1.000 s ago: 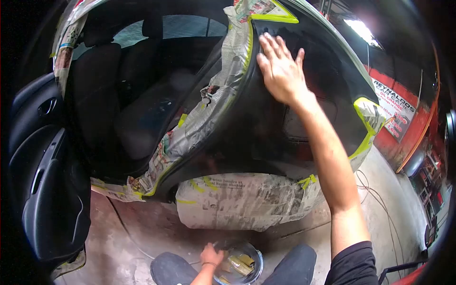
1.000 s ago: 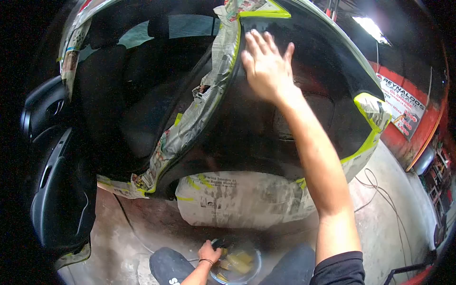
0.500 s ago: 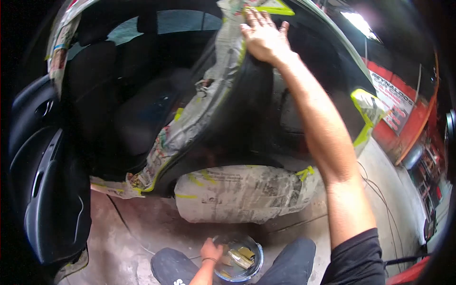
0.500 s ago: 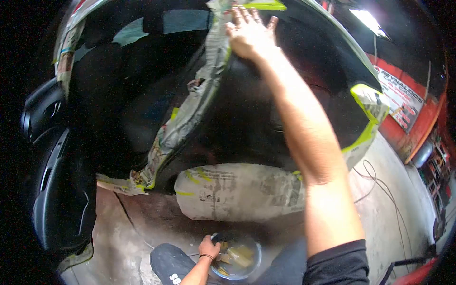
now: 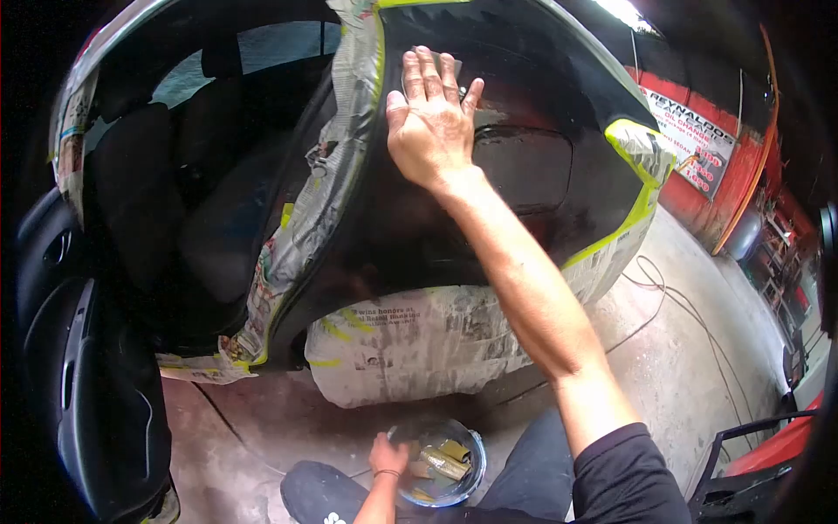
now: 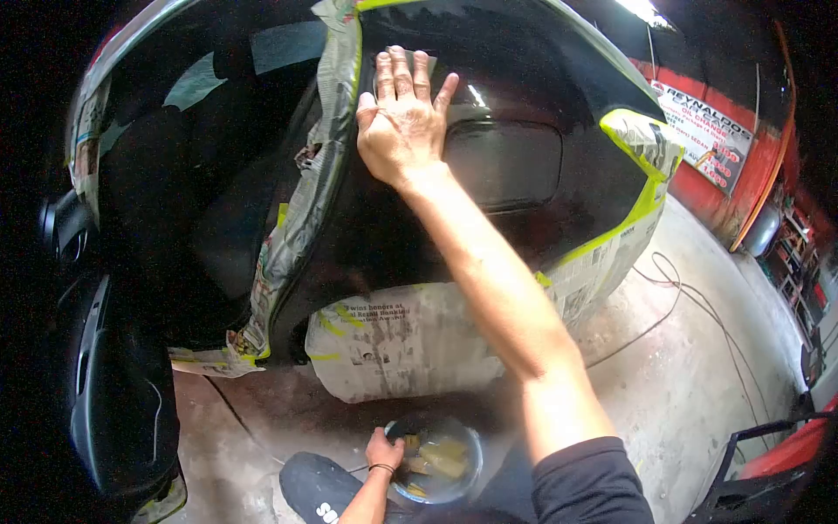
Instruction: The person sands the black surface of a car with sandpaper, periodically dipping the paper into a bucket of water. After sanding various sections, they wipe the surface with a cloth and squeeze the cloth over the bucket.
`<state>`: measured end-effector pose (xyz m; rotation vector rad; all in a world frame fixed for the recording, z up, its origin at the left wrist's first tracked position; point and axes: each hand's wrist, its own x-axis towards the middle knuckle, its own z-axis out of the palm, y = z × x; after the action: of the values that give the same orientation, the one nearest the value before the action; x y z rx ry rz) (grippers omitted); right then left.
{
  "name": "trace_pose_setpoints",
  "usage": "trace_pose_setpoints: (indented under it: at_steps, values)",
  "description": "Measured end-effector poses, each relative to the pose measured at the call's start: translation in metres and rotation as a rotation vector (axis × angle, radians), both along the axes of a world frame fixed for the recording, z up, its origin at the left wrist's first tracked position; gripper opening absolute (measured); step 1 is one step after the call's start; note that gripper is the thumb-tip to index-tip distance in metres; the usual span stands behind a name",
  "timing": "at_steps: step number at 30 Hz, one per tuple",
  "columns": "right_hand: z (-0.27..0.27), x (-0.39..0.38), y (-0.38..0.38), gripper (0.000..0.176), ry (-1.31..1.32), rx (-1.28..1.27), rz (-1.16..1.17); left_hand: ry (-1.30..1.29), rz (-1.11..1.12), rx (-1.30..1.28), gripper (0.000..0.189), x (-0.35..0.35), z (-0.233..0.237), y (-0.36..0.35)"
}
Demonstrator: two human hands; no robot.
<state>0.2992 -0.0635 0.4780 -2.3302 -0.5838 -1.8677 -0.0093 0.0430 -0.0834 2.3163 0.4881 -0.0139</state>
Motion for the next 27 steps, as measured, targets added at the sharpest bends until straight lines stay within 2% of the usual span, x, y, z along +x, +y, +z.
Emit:
trace_pose_setpoints:
  at_steps: [2,3,4,5,6,7,9,11,12,13,14,15,17,19,21,23,24,25,27]
  values:
    - [0.002,-0.002,-0.043,0.058,-0.048,-0.195,-0.003,0.03,0.002,0.014,0.05,0.002,0.0,-0.001]
    - [0.001,-0.004,-0.082,0.057,-0.037,-0.157,-0.04,0.033,-0.003,0.01,0.05,0.009,0.005,-0.005]
    - [-0.001,0.01,-0.126,0.057,-0.014,-0.093,-0.243,0.042,-0.007,0.007,0.051,0.01,0.01,-0.006]
    - [-0.003,0.012,-0.166,0.06,0.205,0.176,-0.123,0.055,-0.005,0.01,0.051,0.006,0.012,-0.003]
    - [-0.01,0.018,-0.191,0.061,0.298,0.308,-0.113,0.037,-0.013,0.027,0.052,0.007,0.003,-0.001]
    - [-0.014,0.02,-0.182,0.063,0.288,0.363,-0.119,0.036,-0.009,0.034,0.053,0.01,0.004,-0.001]
    - [-0.017,-0.014,-0.104,0.064,0.29,0.293,-0.146,0.051,-0.004,0.05,0.054,0.009,0.006,-0.003]
    - [-0.057,-0.025,-0.015,0.066,0.093,0.163,0.119,0.042,-0.013,0.054,0.055,0.014,0.001,-0.004]
    - [-0.067,-0.031,0.001,0.063,0.108,0.145,0.195,0.045,-0.017,0.063,0.055,0.01,-0.002,-0.002]
    - [-0.068,-0.037,0.007,0.062,0.118,0.125,0.27,0.054,-0.01,0.063,0.055,0.008,0.0,-0.001]
    - [-0.061,-0.042,-0.022,0.06,0.114,-0.074,0.082,0.066,-0.007,0.059,0.054,0.006,0.008,-0.003]
    - [-0.059,-0.036,-0.057,0.06,0.119,-0.149,0.062,0.068,-0.007,0.053,0.054,0.008,0.014,-0.005]
    - [-0.058,-0.023,-0.124,0.058,0.095,-0.051,-0.086,0.041,-0.019,0.069,0.052,0.01,0.009,-0.007]
    - [-0.054,-0.024,-0.161,0.059,0.248,0.223,-0.099,0.014,-0.012,0.081,0.05,0.008,0.003,-0.004]
    - [-0.057,-0.01,-0.128,0.064,0.234,0.308,-0.07,0.019,-0.002,0.077,0.05,0.007,0.003,-0.004]
    - [-0.055,-0.025,-0.063,0.066,0.116,0.108,0.069,0.011,0.002,0.088,0.05,0.009,0.006,-0.003]
    - [-0.052,-0.026,-0.032,0.066,0.11,0.099,0.163,0.003,-0.002,0.096,0.051,0.008,0.006,-0.003]
    - [-0.051,-0.027,-0.019,0.066,0.108,0.092,0.251,0.0,-0.012,0.104,0.051,0.005,0.003,-0.004]
    - [-0.037,-0.028,-0.057,0.06,0.081,-0.146,0.123,0.023,-0.023,0.107,0.052,0.004,-0.001,-0.004]
